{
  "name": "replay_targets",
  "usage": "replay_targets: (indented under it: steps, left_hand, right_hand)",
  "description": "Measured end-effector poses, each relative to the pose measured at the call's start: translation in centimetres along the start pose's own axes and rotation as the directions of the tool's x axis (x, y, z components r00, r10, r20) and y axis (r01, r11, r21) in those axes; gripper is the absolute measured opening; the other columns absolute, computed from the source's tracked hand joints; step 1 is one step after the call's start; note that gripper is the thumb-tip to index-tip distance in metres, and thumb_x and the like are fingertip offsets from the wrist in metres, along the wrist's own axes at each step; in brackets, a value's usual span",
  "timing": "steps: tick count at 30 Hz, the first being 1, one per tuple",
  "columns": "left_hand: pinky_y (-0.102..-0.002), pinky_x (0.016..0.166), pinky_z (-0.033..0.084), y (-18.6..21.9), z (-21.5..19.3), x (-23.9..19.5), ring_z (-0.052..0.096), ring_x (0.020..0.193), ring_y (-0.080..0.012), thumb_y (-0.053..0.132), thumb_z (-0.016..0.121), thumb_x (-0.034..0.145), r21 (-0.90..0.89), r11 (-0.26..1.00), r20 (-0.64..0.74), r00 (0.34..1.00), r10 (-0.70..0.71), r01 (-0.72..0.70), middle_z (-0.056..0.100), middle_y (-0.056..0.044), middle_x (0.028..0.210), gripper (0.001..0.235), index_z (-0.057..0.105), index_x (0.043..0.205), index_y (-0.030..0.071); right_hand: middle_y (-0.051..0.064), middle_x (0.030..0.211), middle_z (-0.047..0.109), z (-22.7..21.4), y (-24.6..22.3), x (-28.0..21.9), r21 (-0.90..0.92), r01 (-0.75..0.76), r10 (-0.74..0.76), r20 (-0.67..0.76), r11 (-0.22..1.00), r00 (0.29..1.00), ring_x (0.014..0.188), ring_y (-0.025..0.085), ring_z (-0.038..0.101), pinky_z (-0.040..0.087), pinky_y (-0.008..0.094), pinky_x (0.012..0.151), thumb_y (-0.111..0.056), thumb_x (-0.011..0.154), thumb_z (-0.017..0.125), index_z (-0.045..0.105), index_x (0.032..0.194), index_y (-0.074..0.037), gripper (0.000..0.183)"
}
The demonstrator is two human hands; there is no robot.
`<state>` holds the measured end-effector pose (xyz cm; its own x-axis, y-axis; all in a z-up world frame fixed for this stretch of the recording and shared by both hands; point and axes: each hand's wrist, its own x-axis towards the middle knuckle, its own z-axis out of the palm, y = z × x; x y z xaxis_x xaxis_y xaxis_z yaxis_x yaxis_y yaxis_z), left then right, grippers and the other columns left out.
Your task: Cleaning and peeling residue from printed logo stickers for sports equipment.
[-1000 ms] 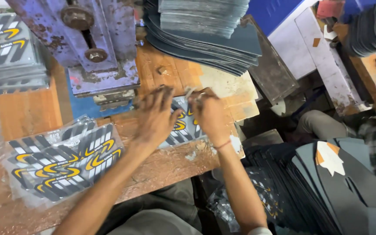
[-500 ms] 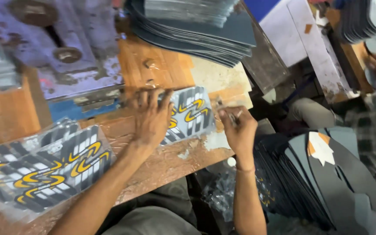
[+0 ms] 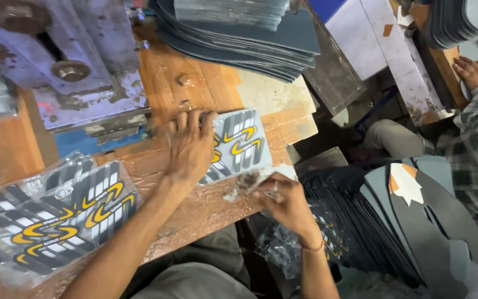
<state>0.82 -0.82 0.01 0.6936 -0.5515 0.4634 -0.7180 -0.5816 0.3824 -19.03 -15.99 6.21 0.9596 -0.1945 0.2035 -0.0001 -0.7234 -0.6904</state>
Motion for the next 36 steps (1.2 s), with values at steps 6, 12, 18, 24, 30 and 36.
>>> replay_targets:
  steps: [6, 12, 18, 24, 30, 36]
  left_hand:
    - [-0.055, 0.101, 0.038, -0.9, -0.6, 2.0, 0.052, 0.117, -0.0356, 0.000, 0.067, 0.078, -0.166, 0.986, 0.128, 0.991, 0.024, -0.003, 0.059, -0.014, 0.113, 0.039, 0.060, 0.116, 0.008]
    - [-0.053, 0.096, 0.042, -1.4, -5.1, -0.4, 0.062, 0.100, -0.0336, -0.006, 0.062, 0.086, -0.319, 0.944, 0.078, 0.991, 0.113, -0.083, 0.065, -0.012, 0.102, 0.030, 0.053, 0.111, 0.009]
    - [-0.041, 0.061, 0.060, -6.0, -18.4, -5.0, 0.074, 0.073, -0.0269, 0.002, 0.050, 0.096, 0.146, 0.945, 0.689, 0.655, -0.310, 0.294, 0.073, -0.013, 0.086, 0.044, 0.053, 0.133, 0.025]
    - [-0.050, 0.093, 0.051, -3.9, -12.4, -4.7, 0.062, 0.110, -0.0365, 0.024, 0.058, 0.094, 0.043, 0.999, 0.263, 0.965, 0.019, -0.032, 0.065, -0.020, 0.121, 0.052, 0.048, 0.144, 0.011]
    - [-0.059, 0.111, 0.031, -1.0, -1.0, -0.1, 0.041, 0.136, -0.0369, 0.034, 0.064, 0.096, -0.124, 0.992, -0.004, 1.000, 0.019, -0.019, 0.055, -0.021, 0.142, 0.055, 0.054, 0.138, 0.000]
    - [-0.058, 0.116, 0.027, -0.9, -0.5, -0.3, 0.045, 0.136, -0.0331, 0.028, 0.068, 0.096, -0.119, 0.993, -0.065, 0.998, -0.023, 0.016, 0.059, -0.007, 0.137, 0.038, 0.068, 0.130, 0.010]
  right_hand:
    - [0.005, 0.082, 0.071, 0.4, 0.9, -3.5, 0.170, -0.139, 0.168, -0.171, 0.976, 0.971, 0.074, 0.014, 0.068, 0.052, 0.026, 0.067, -0.003, 0.087, 0.077, 0.077, 0.094, -0.001, 0.007]
    - [0.004, 0.082, 0.070, 0.4, 0.8, -3.5, 0.156, -0.156, 0.189, -0.223, 0.975, 0.956, 0.074, 0.011, 0.064, 0.049, 0.025, 0.068, -0.004, 0.087, 0.077, 0.077, 0.094, 0.000, 0.008]
    - [0.005, 0.081, 0.070, -0.2, 2.0, -2.2, 0.135, -0.216, 0.244, -0.243, 0.967, 0.939, 0.068, 0.012, 0.058, 0.044, 0.028, 0.059, -0.005, 0.087, 0.077, 0.079, 0.094, -0.001, 0.008]
    - [0.010, 0.087, 0.072, 1.4, -1.6, 7.5, -0.031, 0.014, -0.024, -0.324, 0.999, 0.946, 0.071, 0.014, 0.064, 0.049, 0.029, 0.062, -0.008, 0.091, 0.077, 0.077, 0.099, -0.001, 0.011]
    - [0.018, 0.091, 0.070, 5.6, -0.1, 12.2, -0.189, -0.002, -0.044, -0.238, 0.982, 0.970, 0.069, 0.031, 0.067, 0.051, 0.040, 0.063, -0.009, 0.092, 0.074, 0.075, 0.092, -0.001, 0.008]
    - [0.017, 0.091, 0.072, 3.9, -1.3, 8.3, -0.157, 0.165, -0.186, -0.129, 0.974, 0.974, 0.079, 0.036, 0.069, 0.055, 0.041, 0.069, -0.001, 0.086, 0.071, 0.075, 0.091, -0.003, 0.007]
